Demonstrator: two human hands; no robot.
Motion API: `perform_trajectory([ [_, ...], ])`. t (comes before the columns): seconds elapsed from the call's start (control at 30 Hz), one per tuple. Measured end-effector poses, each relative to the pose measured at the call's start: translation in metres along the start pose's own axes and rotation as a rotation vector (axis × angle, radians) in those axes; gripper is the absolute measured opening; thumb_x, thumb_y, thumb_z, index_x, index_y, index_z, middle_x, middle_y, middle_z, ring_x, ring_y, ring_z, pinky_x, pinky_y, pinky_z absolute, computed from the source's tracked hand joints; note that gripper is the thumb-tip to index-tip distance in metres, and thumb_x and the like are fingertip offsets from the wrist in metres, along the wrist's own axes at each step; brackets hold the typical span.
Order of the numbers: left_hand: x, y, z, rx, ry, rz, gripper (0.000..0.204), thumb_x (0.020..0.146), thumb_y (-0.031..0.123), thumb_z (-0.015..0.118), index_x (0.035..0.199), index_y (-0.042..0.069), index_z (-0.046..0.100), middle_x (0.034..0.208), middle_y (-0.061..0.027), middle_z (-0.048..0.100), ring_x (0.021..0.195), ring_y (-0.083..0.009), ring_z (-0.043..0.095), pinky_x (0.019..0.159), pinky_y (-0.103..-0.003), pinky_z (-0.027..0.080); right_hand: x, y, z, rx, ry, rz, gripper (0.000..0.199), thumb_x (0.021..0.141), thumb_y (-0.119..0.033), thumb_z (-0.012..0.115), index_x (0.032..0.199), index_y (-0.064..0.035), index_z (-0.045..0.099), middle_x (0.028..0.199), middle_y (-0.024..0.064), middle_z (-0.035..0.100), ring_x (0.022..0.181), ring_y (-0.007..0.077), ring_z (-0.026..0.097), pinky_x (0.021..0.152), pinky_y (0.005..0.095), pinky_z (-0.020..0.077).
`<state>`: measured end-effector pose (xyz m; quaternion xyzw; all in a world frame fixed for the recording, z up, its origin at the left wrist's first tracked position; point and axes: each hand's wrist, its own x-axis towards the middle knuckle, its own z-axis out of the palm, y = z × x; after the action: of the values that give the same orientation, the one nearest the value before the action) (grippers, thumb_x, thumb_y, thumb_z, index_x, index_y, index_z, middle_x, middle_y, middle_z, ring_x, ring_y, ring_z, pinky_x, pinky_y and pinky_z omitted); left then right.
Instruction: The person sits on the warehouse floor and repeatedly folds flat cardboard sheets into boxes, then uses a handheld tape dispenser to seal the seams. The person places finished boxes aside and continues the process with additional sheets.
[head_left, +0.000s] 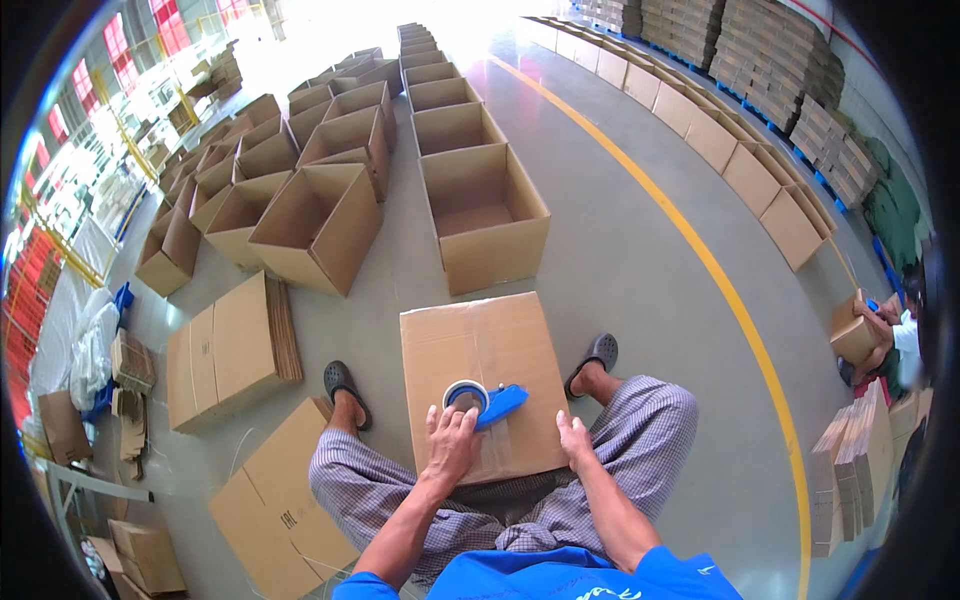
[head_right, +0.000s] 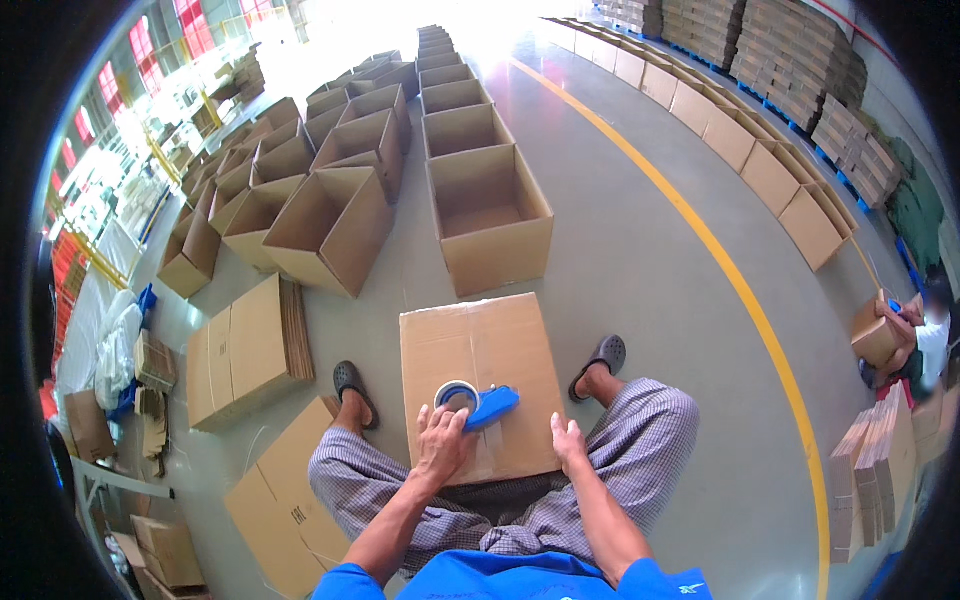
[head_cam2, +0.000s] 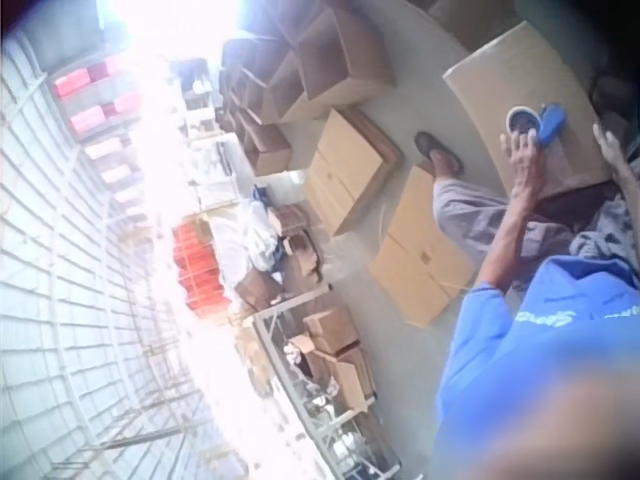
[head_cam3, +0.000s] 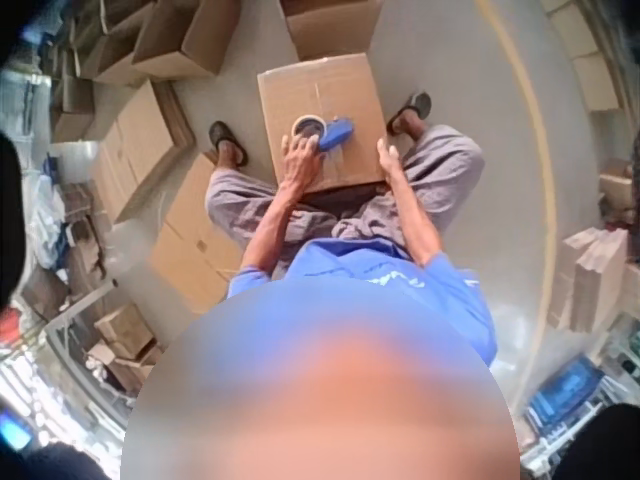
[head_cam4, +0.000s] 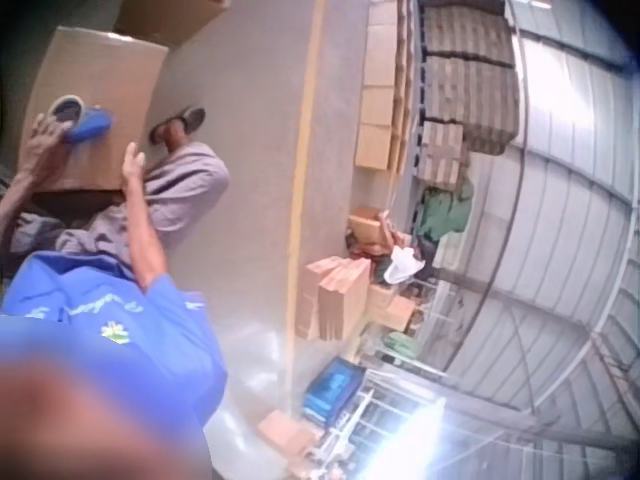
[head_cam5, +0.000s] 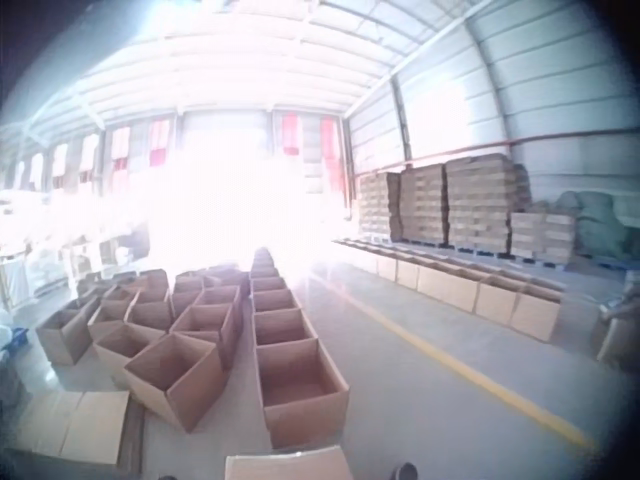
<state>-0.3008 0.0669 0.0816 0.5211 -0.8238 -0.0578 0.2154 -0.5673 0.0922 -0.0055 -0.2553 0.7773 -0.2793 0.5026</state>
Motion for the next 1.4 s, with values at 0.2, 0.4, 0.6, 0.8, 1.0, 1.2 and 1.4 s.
perform_trajectory([
  [0.2,0.011,-0.025,-0.027,-0.101,-0.112,-0.299,0.030,0.072,0.029,0.076,0.086,0.005,0.066,0.091,-0.0133,0.067,0.093,-0.0326,0.061,0.085,-0.046,0.047,-0.057,-0.026,0.030,-0.055,-0.048,-0.168,0.085,0.093,-0.049,0.059,0.149,0.0035,0.021,0.146,0.0258,0.039,0.135,0.0325,0.040,0.110,0.0387,0.0329],
  [0.4,-0.044,-0.110,-0.060,-0.116,0.088,-0.869,0.038,0.076,0.034,0.077,0.095,0.003,0.066,0.090,-0.0198,0.069,0.085,-0.0381,0.066,0.076,-0.047,0.052,-0.084,-0.059,0.052,0.323,-0.737,-0.324,0.057,0.095,-0.044,0.058,0.125,0.0051,0.057,0.127,0.0156,0.060,0.118,0.0246,0.057,0.104,0.0352,0.0413],
  [0.6,-0.129,-0.155,-0.057,-0.383,0.505,-1.030,0.034,0.080,0.022,0.076,0.104,-0.001,0.067,0.090,-0.0148,0.072,0.081,-0.0272,0.069,0.077,-0.037,0.053,0.026,-0.035,0.060,-0.230,0.062,-0.309,0.082,0.086,-0.054,0.067,0.136,0.0062,0.044,0.146,0.0205,0.041,0.128,0.0281,0.047,0.103,0.0418,0.0418],
  [0.8,-0.114,-0.150,-0.042,-0.660,0.736,-1.033,0.031,0.084,0.017,0.074,0.107,-0.002,0.064,0.097,-0.0108,0.069,0.081,-0.0213,0.065,0.078,-0.034,0.053,0.032,-0.013,0.066,0.379,-0.544,0.015,0.062,0.088,-0.043,0.071,0.128,0.0021,0.056,0.112,0.0116,0.067,0.099,0.0208,0.065,0.086,0.0353,0.0530],
  [1.0,-0.082,-0.153,-0.049,-0.677,0.858,-0.966,0.028,0.089,0.019,0.070,0.104,-0.003,0.064,0.094,-0.0086,0.068,0.082,-0.0198,0.063,0.079,-0.034,0.052,-0.031,-0.099,0.057,0.643,-0.623,-0.431,0.033,0.091,-0.024,0.070,0.111,-0.0001,0.062,0.099,0.0045,0.069,0.082,0.0116,0.065,0.073,0.0270,0.0537],
  [1.2,-0.035,-0.120,-0.058,-1.006,1.030,-0.931,0.029,0.090,0.019,0.070,0.111,0.000,0.062,0.103,-0.0072,0.066,0.088,-0.0181,0.062,0.083,-0.033,0.051,-0.078,-0.123,0.056,0.011,-0.053,-0.774,0.025,0.089,-0.025,0.070,0.091,-0.0018,0.062,0.077,0.0100,0.066,0.063,0.0165,0.060,0.059,0.0313,0.0487],
  [1.4,-0.027,-0.110,-0.042,-1.125,0.983,-0.907,0.025,0.090,0.014,0.069,0.109,-0.001,0.062,0.100,-0.0067,0.066,0.086,-0.0173,0.062,0.081,-0.031,0.051,-0.065,-0.134,0.058,-0.348,-0.031,-0.972,0.052,0.089,-0.043,0.064,0.120,-0.0012,0.057,0.111,0.0224,0.066,0.107,0.0361,0.062,0.089,0.0418,0.0501],
])
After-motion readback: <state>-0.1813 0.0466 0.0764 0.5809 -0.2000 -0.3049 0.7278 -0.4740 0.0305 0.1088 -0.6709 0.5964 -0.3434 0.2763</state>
